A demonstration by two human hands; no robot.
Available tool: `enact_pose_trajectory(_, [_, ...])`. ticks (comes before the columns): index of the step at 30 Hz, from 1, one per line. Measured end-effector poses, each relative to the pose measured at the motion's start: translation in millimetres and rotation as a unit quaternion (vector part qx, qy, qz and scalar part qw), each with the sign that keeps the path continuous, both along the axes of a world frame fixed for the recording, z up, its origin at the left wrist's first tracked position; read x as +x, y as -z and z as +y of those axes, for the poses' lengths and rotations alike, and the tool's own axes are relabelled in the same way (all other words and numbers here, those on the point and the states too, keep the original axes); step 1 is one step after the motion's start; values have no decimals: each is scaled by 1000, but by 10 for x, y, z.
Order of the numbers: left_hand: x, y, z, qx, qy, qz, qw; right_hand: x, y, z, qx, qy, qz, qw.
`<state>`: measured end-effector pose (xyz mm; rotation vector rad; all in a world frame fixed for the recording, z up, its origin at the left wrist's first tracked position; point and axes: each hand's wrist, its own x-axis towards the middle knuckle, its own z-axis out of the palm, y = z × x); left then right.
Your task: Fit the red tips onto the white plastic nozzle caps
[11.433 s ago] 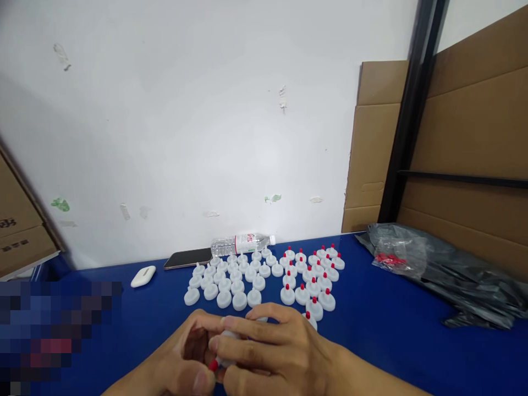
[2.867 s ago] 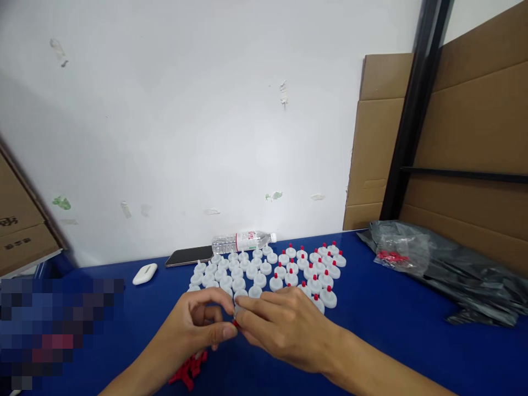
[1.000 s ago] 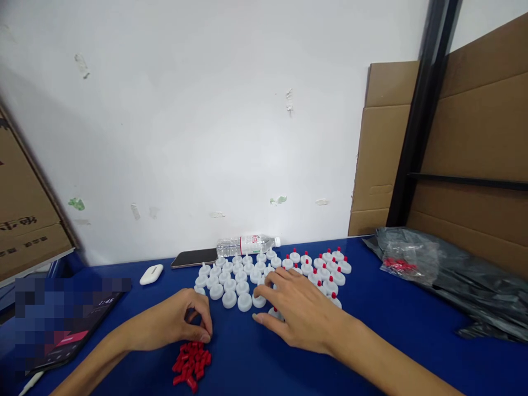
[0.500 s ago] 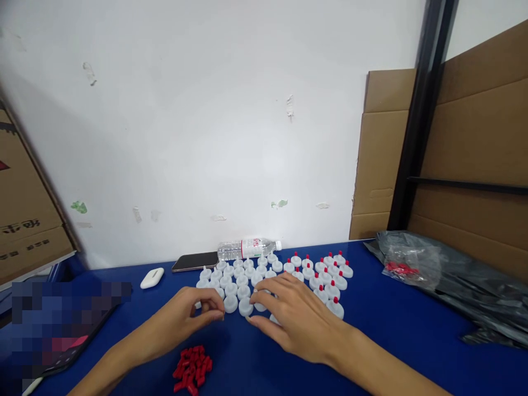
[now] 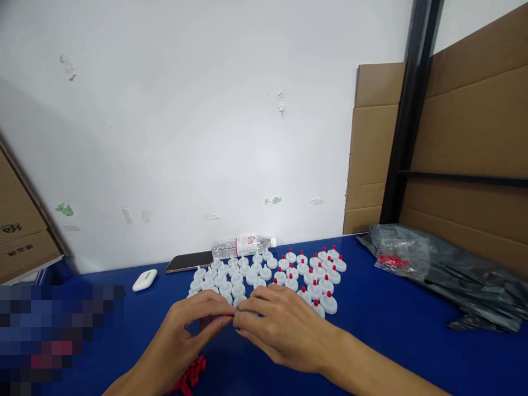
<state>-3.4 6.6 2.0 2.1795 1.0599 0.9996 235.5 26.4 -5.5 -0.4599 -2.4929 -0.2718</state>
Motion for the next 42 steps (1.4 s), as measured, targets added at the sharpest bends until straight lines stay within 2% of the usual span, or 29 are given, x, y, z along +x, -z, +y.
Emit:
enact_pose_trajectory(5, [28,65,-12,8,-9,-15,1000,-14,39,15,39,-16,13,999])
enact_pose_trajectory(8, [61,109,-34,5,-37,-46,998,-35,40,16,61,-22,27,998])
enact_pose_trajectory(11, [73,97,-38,-35,-54,-92,994,-59,13,3,83,-29,55,995])
enact_pose_trajectory(14, [47,41,-17,-120,-15,-145,982,-76,-27,-25,111,-33,90,989])
enact_pose_trajectory(17, [17,0,-4,-241,33,-202,949,-76,-52,-49,130,-39,101,986])
enact_pose_trajectory(20, [26,-17,-42,-343,51,-275,897,-63,-62,-70,135,-62,102,984])
enact_pose_trajectory(23, [71,-49,-118,-407,90,-306,856,-61,-88,-108,143,-95,113,979])
enact_pose_trajectory(25, [105,-77,-164,-430,139,-285,845,-77,-112,-140,153,-122,123,973])
enact_pose_trajectory(28, [139,-101,-193,-412,192,-243,857,-120,-121,-175,164,-146,138,966])
enact_pose_trajectory(32, [152,-74,-172,-348,200,-209,892,-175,-53,-180,155,-129,158,967])
enact_pose_trajectory(36, [160,-34,-162,-303,209,-223,903,-185,-18,-190,166,-117,147,968])
enact_pose_trajectory(39, [147,-8,-171,-289,202,-212,911,-169,-59,-211,177,-106,133,969])
enact_pose_trajectory(42, [99,22,-179,-266,160,-180,933,-143,-107,-215,180,-100,123,971])
